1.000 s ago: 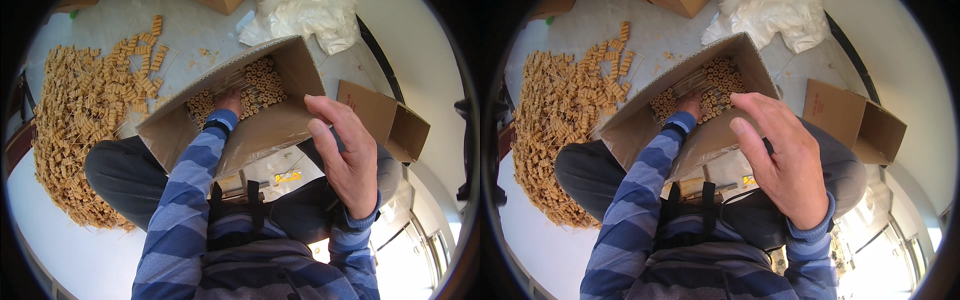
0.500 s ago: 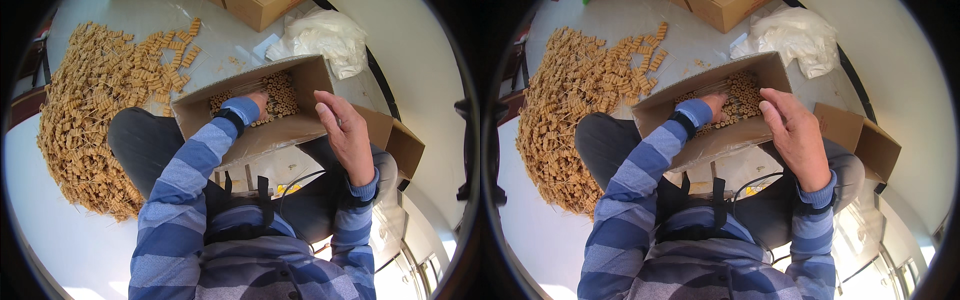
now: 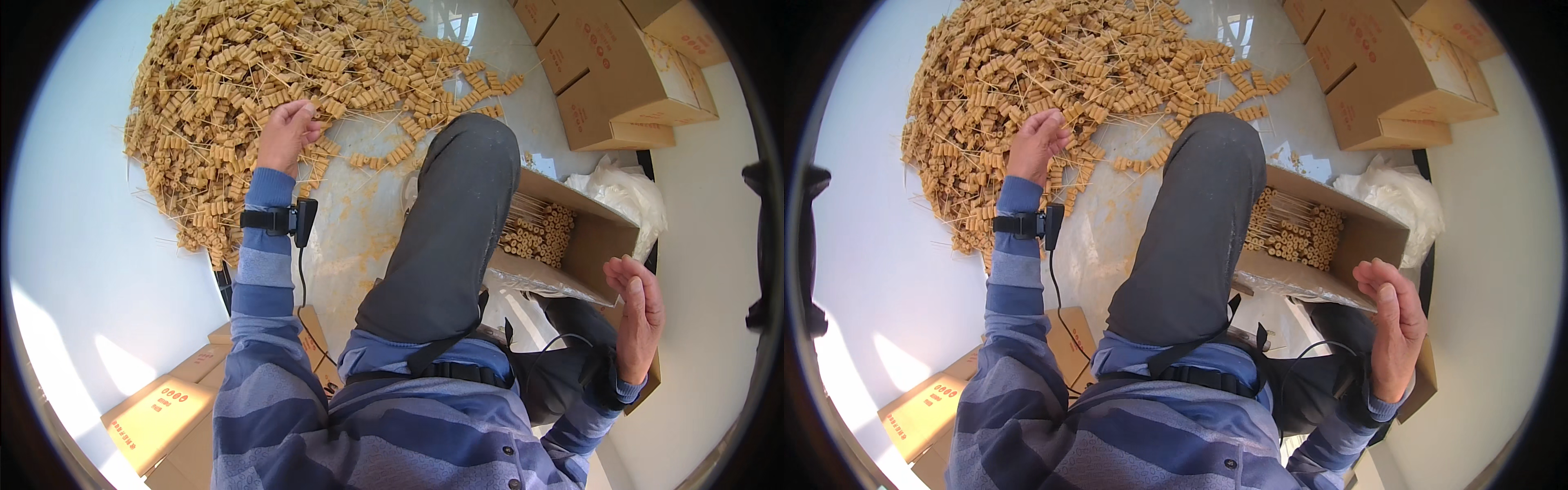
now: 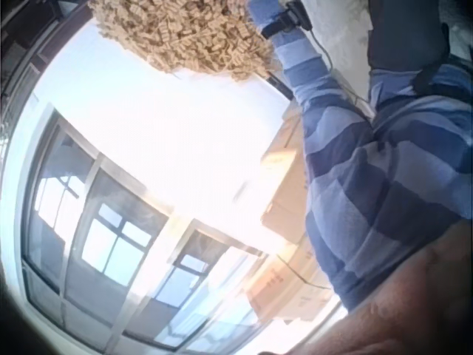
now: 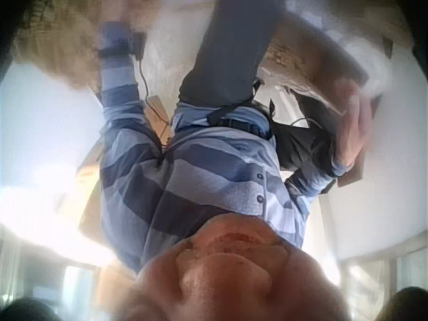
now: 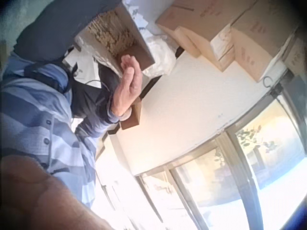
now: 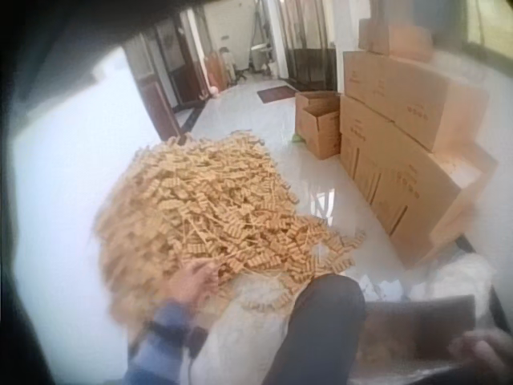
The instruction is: The person picks up cylindrical food items and wooden skewers from a large pile on the floor, threads the items onto the skewers, and places the completed skewers into a cardboard box. The person repeats this process multiple times.
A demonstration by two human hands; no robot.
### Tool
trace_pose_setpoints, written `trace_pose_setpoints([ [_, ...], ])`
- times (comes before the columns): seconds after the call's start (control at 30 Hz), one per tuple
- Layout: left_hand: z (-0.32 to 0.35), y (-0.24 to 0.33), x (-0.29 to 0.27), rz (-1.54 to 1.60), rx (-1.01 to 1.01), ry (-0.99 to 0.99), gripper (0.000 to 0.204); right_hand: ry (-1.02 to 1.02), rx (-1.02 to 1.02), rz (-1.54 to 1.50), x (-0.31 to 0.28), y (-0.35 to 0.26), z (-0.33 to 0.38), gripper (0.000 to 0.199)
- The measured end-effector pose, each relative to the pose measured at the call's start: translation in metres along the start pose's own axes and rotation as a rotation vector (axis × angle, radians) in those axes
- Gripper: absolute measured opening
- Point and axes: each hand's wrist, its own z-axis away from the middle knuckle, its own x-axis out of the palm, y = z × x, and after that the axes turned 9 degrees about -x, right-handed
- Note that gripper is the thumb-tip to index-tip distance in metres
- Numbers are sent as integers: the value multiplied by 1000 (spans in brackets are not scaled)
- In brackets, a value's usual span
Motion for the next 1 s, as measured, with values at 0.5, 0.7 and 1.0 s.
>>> trace_pose_setpoints([
  [0.5, -129, -289, 8, -1088, -56, 239, 46, -292, 236, 169, 89, -5, -71, 27],
  [0.7, -192, -277, -33, -1389, -37, 118, 34, -399, 270, 222, 99, 14, -92, 27],
  [1.0, -161, -341, -33, -1342, -18, -1, 24, -427, 314, 176, 107, 29, -103, 27],
])
